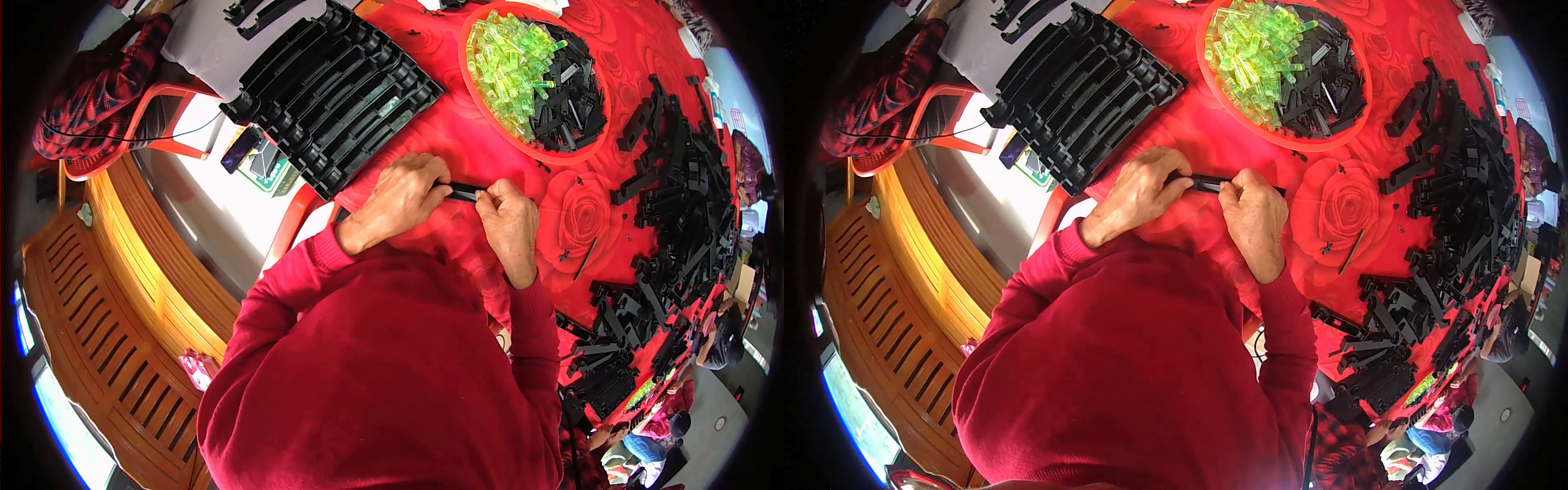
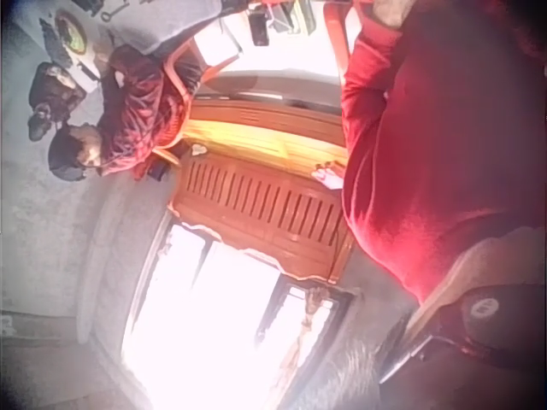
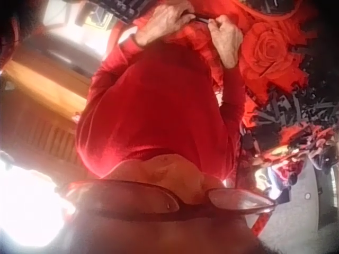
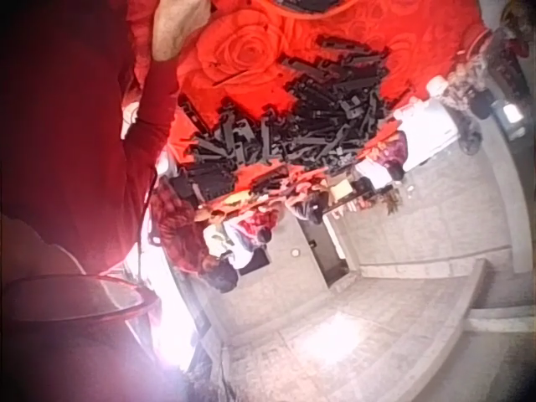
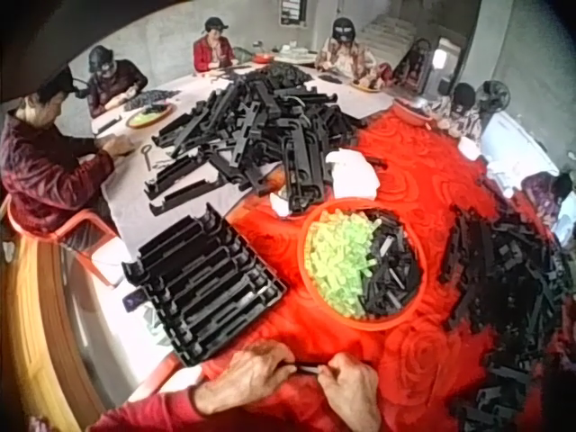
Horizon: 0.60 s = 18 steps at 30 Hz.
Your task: The person assembles spirit levels by inserting bubble vials and small clips into plastic frames by hand.
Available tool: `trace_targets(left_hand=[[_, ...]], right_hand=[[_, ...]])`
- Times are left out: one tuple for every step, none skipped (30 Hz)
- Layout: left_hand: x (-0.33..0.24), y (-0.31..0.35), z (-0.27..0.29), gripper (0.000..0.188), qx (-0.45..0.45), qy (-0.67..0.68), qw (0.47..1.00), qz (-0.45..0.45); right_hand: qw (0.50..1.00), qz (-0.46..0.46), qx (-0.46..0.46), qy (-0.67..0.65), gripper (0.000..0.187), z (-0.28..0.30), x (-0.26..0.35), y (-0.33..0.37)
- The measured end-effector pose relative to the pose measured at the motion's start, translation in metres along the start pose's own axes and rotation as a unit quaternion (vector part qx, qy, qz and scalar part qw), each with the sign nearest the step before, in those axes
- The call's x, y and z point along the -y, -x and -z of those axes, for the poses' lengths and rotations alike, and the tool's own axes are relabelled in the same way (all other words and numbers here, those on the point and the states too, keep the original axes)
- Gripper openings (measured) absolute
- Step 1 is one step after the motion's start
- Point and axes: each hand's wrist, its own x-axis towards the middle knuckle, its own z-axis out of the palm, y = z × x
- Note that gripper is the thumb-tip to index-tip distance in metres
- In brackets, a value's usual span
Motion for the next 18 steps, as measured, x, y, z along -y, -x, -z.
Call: trace_targets(left_hand=[[-0.003, -0.010, 0.000, 0.016, 0.001, 0.000, 1.000, -0.001], [-0.004, -0.020, -0.001, 0.018, 0.066, -0.012, 0.997, 0.028], [-0.006, -0.029, -0.001, 0.019, 0.130, -0.024, 0.990, 0.057], [-0.008, -0.038, -0.001, 0.024, 0.157, -0.030, 0.985, 0.058], [-0.005, -0.041, -0.004, 0.024, 0.156, -0.033, 0.986, 0.058], [0.000, -0.042, -0.009, 0.025, 0.154, -0.069, 0.985, 0.034], [0.002, -0.044, -0.012, 0.026, 0.154, -0.103, 0.983, 0.009], [0.006, -0.048, -0.011, 0.026, 0.155, -0.104, 0.982, 0.009], [0.010, -0.051, -0.008, 0.027, 0.182, -0.066, 0.981, 0.024], [0.012, -0.053, -0.006, 0.028, 0.209, -0.029, 0.977, 0.039], [0.012, -0.053, -0.006, 0.028, 0.210, -0.031, 0.976, 0.040], [0.012, -0.053, -0.006, 0.029, 0.221, -0.030, 0.974, 0.030], [0.013, -0.054, -0.005, 0.029, 0.232, -0.029, 0.972, 0.019], [0.015, -0.054, -0.006, 0.029, 0.233, -0.031, 0.972, 0.019], [0.020, -0.054, -0.007, 0.029, 0.235, -0.035, 0.971, 0.002], [0.020, -0.054, -0.007, 0.029, 0.237, -0.038, 0.971, -0.016], [0.020, -0.053, -0.007, 0.029, 0.238, -0.039, 0.970, -0.016], [0.019, -0.051, -0.006, 0.031, 0.238, -0.066, 0.969, -0.006]], right_hand=[[1.000, 0.008, -0.007, -0.001, 0.018, 0.000, 0.000, 0.001], [1.000, 0.009, -0.008, -0.003, 0.018, -0.001, -0.001, 0.001], [1.000, 0.017, -0.015, 0.001, 0.018, -0.002, -0.002, 0.001], [0.999, 0.027, -0.022, 0.004, 0.018, -0.003, -0.003, 0.001], [0.999, 0.029, -0.022, 0.002, 0.018, -0.003, -0.002, 0.001], [0.999, 0.033, -0.031, -0.010, 0.018, -0.005, -0.001, 0.002], [0.998, 0.035, -0.039, -0.020, 0.018, -0.005, -0.001, 0.003], [0.998, 0.035, -0.039, -0.022, 0.018, -0.006, 0.000, 0.004], [0.998, 0.033, -0.048, -0.023, 0.018, -0.006, 0.000, 0.004], [0.998, 0.030, -0.056, -0.025, 0.018, -0.007, 0.000, 0.004], [0.998, 0.030, -0.056, -0.028, 0.018, -0.008, -0.002, 0.004], [0.996, 0.039, -0.068, -0.032, 0.018, -0.009, -0.004, 0.005], [0.995, 0.048, -0.079, -0.035, 0.018, -0.010, -0.006, 0.005], [0.995, 0.048, -0.080, -0.038, 0.018, -0.009, -0.005, 0.005], [0.995, 0.042, -0.079, -0.042, 0.018, -0.009, -0.003, 0.005], [0.995, 0.036, -0.078, -0.045, 0.018, -0.009, -0.003, 0.005], [0.995, 0.035, -0.079, -0.046, 0.018, -0.009, -0.003, 0.005], [0.995, 0.039, -0.082, -0.044, 0.018, -0.010, -0.003, 0.005]])
